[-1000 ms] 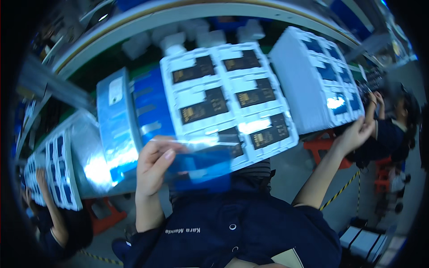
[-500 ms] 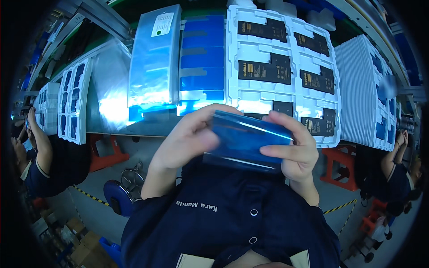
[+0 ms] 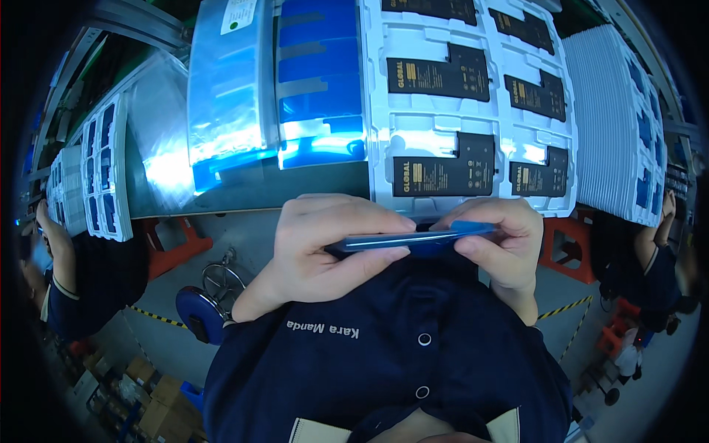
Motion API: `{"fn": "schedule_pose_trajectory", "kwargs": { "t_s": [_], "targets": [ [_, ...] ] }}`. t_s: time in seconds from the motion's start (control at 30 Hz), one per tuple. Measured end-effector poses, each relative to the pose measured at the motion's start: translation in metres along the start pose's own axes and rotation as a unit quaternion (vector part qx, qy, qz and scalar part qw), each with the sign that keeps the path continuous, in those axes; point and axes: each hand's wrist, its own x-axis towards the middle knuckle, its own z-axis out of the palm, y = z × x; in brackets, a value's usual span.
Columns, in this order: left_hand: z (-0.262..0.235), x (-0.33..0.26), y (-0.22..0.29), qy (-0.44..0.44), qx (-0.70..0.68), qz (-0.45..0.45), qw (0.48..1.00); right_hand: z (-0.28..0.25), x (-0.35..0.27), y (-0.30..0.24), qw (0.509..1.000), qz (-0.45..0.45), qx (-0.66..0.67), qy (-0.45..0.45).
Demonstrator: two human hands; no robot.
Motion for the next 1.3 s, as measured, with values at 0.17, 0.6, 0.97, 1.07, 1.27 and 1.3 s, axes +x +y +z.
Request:
{"fn": "schedule_pose_trajectory", "kwargs": {
  "t_s": [0.17,0.6,0.97,1.07,1.27,1.3],
  "targets": [
    [0.000,-0.001,-0.010,-0.013,0.110,0.117,0.987,-0.003,0.003,0.009,0.990,-0.131,-0.039,0.030],
    [-0.001,-0.014,-0.019,-0.056,0.280,0.141,0.948,-0.037,0.011,-0.008,0.976,-0.054,-0.059,0.204],
    [-0.002,-0.005,-0.023,-0.107,0.300,0.120,0.940,-0.016,0.019,0.003,0.973,0.071,-0.124,0.182],
    [-0.003,-0.005,-0.022,-0.108,0.295,0.117,0.942,-0.016,0.022,0.002,0.974,0.077,-0.104,0.188],
    [-0.003,-0.006,-0.023,-0.110,0.290,0.115,0.944,-0.019,0.023,0.000,0.975,0.078,-0.107,0.180],
    [-0.003,-0.006,-0.023,-0.113,0.290,0.113,0.944,-0.019,0.023,0.000,0.975,0.080,-0.107,0.180]
  ]
}}
